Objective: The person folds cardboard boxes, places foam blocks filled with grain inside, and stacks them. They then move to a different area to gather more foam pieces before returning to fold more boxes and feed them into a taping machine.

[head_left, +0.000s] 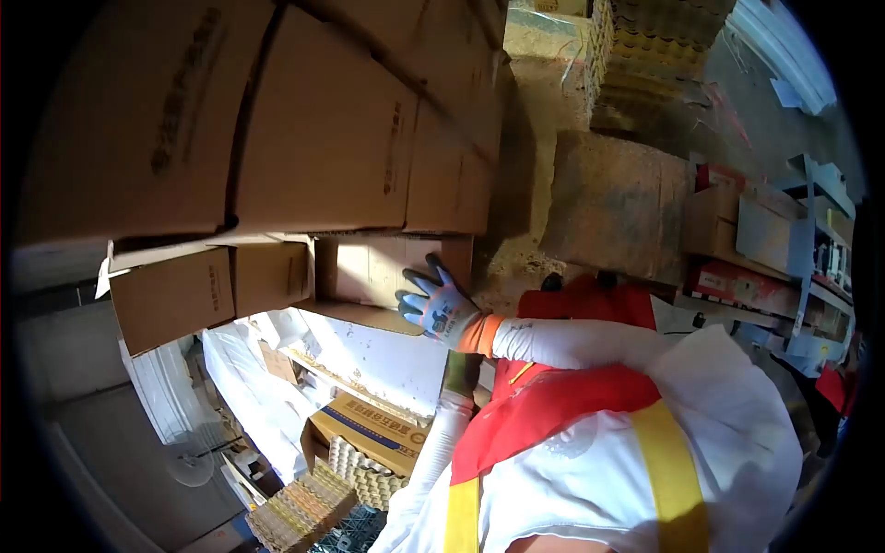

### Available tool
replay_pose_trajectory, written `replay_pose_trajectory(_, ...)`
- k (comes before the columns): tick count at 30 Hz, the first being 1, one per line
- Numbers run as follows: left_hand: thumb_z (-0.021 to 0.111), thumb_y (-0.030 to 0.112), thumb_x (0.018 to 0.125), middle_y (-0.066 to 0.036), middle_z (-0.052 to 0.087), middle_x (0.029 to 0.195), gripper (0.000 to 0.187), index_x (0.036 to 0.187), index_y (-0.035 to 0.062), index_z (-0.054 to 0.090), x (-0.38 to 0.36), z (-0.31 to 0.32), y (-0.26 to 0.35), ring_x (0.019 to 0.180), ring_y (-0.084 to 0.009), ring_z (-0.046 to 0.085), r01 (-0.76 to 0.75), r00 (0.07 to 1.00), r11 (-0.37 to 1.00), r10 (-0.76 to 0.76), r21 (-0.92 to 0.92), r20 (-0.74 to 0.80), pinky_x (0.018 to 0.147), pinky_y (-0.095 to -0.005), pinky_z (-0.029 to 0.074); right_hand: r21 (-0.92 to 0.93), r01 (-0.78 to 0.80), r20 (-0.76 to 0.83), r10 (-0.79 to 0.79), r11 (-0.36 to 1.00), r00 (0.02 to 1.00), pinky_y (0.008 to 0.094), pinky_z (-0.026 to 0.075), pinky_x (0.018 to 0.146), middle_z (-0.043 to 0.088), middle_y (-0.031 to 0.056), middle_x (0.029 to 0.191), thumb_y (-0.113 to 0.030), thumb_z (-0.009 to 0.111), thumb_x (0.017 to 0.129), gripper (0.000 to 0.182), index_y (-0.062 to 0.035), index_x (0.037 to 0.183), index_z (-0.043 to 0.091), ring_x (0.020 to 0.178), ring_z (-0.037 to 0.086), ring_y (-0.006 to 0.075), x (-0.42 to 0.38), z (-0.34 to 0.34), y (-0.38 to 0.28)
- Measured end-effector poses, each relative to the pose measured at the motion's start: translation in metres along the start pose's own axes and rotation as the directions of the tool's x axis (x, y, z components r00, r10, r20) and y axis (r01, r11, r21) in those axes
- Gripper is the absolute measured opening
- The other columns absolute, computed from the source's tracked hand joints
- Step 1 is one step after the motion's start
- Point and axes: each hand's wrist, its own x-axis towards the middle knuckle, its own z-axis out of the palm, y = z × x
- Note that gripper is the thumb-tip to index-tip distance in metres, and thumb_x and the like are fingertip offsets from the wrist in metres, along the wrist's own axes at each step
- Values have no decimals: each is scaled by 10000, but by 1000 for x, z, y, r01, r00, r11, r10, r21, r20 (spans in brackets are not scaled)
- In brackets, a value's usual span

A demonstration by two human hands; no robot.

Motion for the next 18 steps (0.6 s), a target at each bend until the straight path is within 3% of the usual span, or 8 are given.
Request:
replay_pose_trajectory(4,702,258,830,-144,557,1274,675,1377,16,388,5,-20,-23,1056,-312,597,99,995,992,-97,-83,26,876,-366,510,418,-123,62,106,900,992,551,96,1170,481,71,1390,-151,570,831,567,-188,1373,407,1257,495,235,-47,-32,-1)
replay_pose_trajectory(5,698,257,833,-145,558,1276,669,1377,19,390,8,-17,-24,1056,-315,597,123,991,986,-114,-117,76,875,-369,510,739,-152,34,190,657,981,541,117,1168,491,72,1379,-135,570,829,586,-192,1383,385,1249,504,256,-73,-32,-2)
replay_pose_trajectory(7,691,256,840,-146,558,1278,656,1377,27,393,9,-4,-26,1056,-320,598,212,963,959,-172,-188,210,875,-374,511,876,-147,10,288,460,958,535,162,1155,507,70,1360,-151,567,830,554,-197,1356,400,1254,495,278,-124,-47,8)
replay_pose_trajectory(11,676,253,852,-149,560,1282,630,1377,42,400,5,33,-4,1055,-331,600,489,756,825,-239,-283,609,873,-385,511,346,-251,-34,279,904,960,551,260,1105,532,61,1324,-277,555,838,377,-202,1208,547,1306,428,284,-229,-145,41)
replay_pose_trajectory(12,673,252,855,-150,560,1284,623,1377,45,401,9,49,8,1055,-334,600,561,672,781,-235,-275,703,872,-388,511,180,-270,-23,279,946,960,555,284,1093,538,59,1315,-309,551,841,348,-203,1171,584,1319,411,285,-254,-164,47)
replay_pose_trajectory(16,658,249,867,-153,561,1288,598,1377,60,408,35,118,58,1055,-345,601,632,436,753,-149,-184,887,870,-399,512,-39,-217,-34,216,975,976,553,254,1103,552,19,1301,-223,574,784,270,-197,1042,648,1334,386,288,-322,-202,112)
replay_pose_trajectory(17,654,248,870,-153,562,1289,592,1377,64,409,44,135,67,1055,-347,602,590,434,789,-131,-172,891,870,-402,512,-107,-254,-8,255,961,967,536,273,1099,553,24,1297,-202,584,780,262,-188,1032,654,1329,390,287,-334,-208,125)
replay_pose_trajectory(18,651,247,873,-154,562,1290,586,1377,68,411,51,153,75,1055,-350,602,470,552,866,-137,-171,822,869,-405,512,-179,-280,17,287,943,958,519,292,1094,554,29,1294,-180,595,776,254,-180,1021,660,1324,395,286,-345,-215,143)
